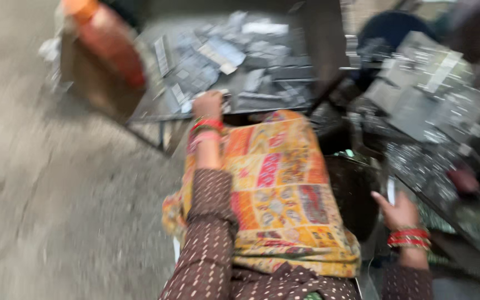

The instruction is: The person sits on the floor and repeatedly places metal hinge pieces into a drill press jig, activates the machine to drill holes, then removes the pieces and places them into a metal bin. The process is repeated for multiple hinge units.

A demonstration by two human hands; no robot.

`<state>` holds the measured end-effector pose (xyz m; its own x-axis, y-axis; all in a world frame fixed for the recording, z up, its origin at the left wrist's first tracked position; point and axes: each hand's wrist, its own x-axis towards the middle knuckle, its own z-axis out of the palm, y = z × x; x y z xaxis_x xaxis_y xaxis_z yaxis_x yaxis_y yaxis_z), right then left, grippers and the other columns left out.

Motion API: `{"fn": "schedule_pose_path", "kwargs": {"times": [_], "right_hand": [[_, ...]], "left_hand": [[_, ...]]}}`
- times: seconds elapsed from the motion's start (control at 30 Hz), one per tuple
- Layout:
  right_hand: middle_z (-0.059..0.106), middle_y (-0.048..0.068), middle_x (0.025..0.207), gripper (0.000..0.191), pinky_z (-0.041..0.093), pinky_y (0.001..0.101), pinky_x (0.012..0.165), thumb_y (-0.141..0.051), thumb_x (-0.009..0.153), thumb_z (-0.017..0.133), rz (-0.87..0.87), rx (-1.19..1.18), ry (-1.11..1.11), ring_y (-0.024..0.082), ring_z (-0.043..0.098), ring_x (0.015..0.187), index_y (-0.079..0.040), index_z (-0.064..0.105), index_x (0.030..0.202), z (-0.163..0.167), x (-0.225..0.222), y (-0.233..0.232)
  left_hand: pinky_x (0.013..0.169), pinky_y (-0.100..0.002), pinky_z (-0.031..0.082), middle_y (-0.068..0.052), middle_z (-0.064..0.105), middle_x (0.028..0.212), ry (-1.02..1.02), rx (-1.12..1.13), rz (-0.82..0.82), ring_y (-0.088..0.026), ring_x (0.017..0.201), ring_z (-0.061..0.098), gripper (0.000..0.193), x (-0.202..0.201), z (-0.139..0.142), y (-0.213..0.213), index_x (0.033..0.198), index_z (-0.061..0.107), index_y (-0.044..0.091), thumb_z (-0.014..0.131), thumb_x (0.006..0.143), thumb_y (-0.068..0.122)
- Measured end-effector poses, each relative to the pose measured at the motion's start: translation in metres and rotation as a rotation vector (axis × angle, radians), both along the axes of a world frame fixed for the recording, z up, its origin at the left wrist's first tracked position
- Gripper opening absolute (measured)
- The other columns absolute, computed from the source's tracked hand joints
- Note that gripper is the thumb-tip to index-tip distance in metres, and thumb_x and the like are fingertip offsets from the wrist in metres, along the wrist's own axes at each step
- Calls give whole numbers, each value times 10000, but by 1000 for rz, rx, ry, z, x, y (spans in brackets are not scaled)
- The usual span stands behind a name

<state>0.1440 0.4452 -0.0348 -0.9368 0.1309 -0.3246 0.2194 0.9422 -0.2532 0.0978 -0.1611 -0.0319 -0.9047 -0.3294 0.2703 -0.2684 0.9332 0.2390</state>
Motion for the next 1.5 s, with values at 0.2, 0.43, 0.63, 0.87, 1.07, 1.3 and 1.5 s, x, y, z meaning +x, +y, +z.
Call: {"fn": "schedule_pose_path", "kwargs": {"times": [0.2, 0.43, 0.63, 0.87, 1.07, 1.3, 1.5], "right_hand": [[742, 218, 761, 578, 583, 501, 698, -619, 865, 649, -151, -81, -123, 409, 768, 704, -74, 616, 1051, 5, 7, -20], [717, 239, 857, 583, 535, 564, 726, -623, 852, 676, -14, -26, 40, 466, 694, 824, -68, 606, 1018, 4, 12, -30], [718, 255, 887, 605, 535, 571, 759, -632, 870, 646, 6, -55, 52, 477, 693, 850, -52, 591, 1030, -5, 16, -27], [725, 266, 892, 650, 553, 563, 761, -630, 839, 666, -8, 1, -15, 488, 701, 864, -67, 555, 1146, 5, 13, -34], [725, 268, 884, 696, 558, 562, 758, -666, 834, 669, 34, 37, -45, 487, 702, 870, -43, 545, 1118, 20, 8, -34], [718, 272, 871, 645, 549, 556, 768, -635, 847, 670, 29, 1, 31, 484, 697, 861, -39, 575, 1074, 22, 13, -28], [705, 250, 778, 544, 565, 554, 693, -573, 860, 658, -59, -25, 145, 465, 703, 741, -63, 627, 1047, -27, 40, -39]], "left_hand": [[718, -544, 498, -173, 721, 920, 209, 273, 171, -420, 845, 689, 431, -4, 35, 44, 1330, 578, 128, 676, 910, 112], [689, -470, 547, -164, 764, 980, 395, 694, -443, -386, 840, 754, 542, -50, 112, 172, 1445, 460, 154, 716, 971, 215], [976, -444, 543, -127, 688, 1293, 102, 546, -551, -294, 1170, 693, 366, -113, 141, 298, 1340, 613, 172, 648, 984, 252], [1232, -608, 129, -117, 342, 1648, -172, -55, -681, -319, 1468, 394, 771, -69, 113, 355, 1413, 572, 91, 444, 937, 685], [1214, -643, 156, -74, 410, 1599, -36, -49, -721, -307, 1502, 365, 601, -73, 108, 371, 1363, 615, 119, 441, 979, 548], [1155, -620, 279, -75, 484, 1525, -128, 81, -696, -297, 1446, 418, 475, -109, 106, 383, 1259, 674, 109, 612, 862, 362], [1161, -616, 295, -60, 508, 1507, -116, 92, -695, -269, 1402, 468, 429, -106, 97, 386, 1247, 679, 106, 601, 881, 315]]}}
